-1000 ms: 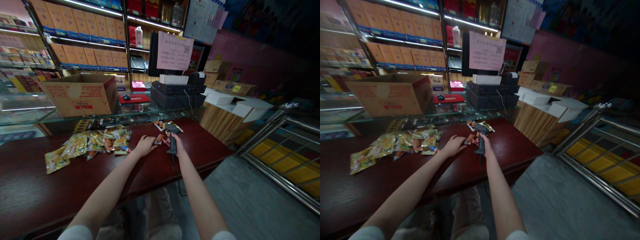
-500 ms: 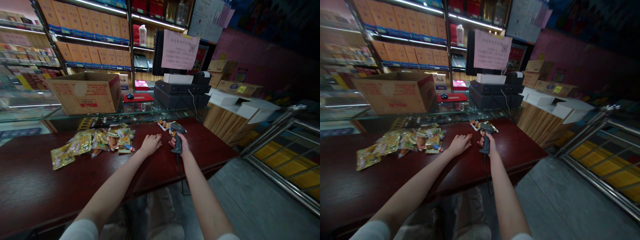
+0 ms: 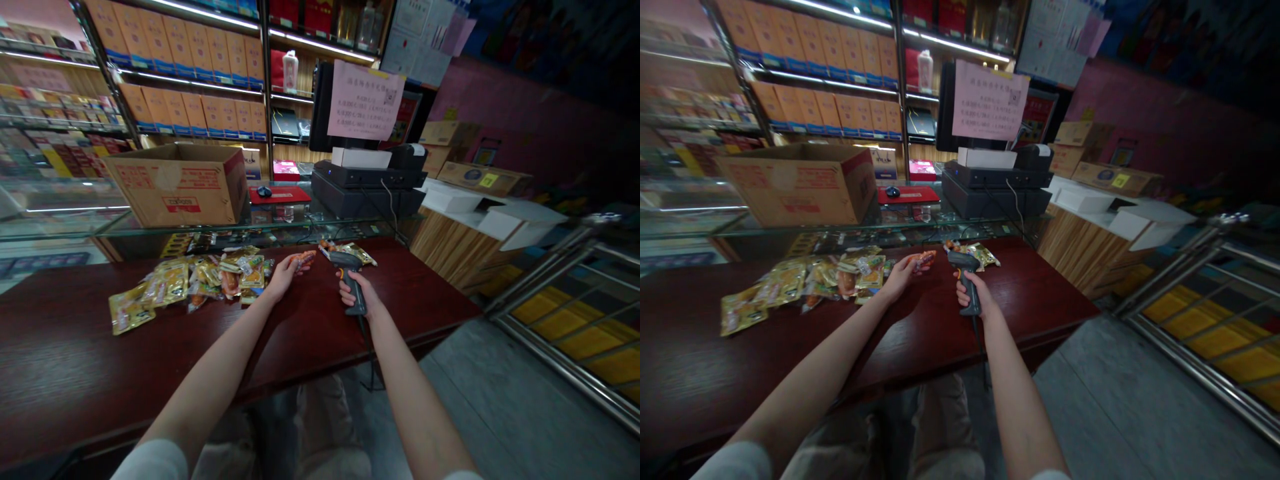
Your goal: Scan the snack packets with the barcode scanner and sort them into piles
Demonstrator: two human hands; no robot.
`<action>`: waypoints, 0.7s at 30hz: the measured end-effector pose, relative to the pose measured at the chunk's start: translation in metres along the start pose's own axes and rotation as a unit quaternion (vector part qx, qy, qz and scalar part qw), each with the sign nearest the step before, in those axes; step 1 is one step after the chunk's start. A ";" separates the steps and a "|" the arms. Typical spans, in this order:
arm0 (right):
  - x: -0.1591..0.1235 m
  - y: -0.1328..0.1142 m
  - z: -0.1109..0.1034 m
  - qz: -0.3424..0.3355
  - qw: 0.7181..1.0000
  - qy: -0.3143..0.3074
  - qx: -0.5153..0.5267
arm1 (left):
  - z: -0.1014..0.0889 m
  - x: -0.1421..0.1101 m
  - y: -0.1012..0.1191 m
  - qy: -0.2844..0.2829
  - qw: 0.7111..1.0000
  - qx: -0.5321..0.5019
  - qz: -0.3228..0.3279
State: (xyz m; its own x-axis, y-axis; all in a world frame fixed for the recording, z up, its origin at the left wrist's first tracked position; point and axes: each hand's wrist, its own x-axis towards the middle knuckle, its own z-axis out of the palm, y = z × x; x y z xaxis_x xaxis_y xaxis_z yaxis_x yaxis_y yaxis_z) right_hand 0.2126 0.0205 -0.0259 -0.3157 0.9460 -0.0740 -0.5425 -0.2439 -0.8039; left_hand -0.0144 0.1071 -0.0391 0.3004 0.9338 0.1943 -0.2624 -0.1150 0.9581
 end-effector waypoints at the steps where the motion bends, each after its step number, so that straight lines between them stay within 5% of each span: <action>1: 0.000 0.001 0.000 0.007 1.000 -0.013 -0.004 | -0.001 -0.001 0.001 -0.012 1.000 -0.023 -0.001; 9: 0.001 0.007 -0.001 0.044 0.995 -0.071 -0.048 | -0.004 -0.004 0.006 -0.048 0.979 -0.189 -0.063; 21: 0.002 0.009 -0.002 0.055 0.992 -0.089 -0.070 | 0.000 -0.009 0.012 -0.031 0.966 -0.228 -0.122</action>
State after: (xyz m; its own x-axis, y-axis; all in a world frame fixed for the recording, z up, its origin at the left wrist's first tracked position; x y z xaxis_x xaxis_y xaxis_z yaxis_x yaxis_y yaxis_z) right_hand 0.2082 0.0207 -0.0349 -0.5069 0.8592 -0.0700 -0.3878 -0.2998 -0.8716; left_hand -0.0198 0.0972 -0.0291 0.4541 0.8910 0.0001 -0.5488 0.2796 0.7878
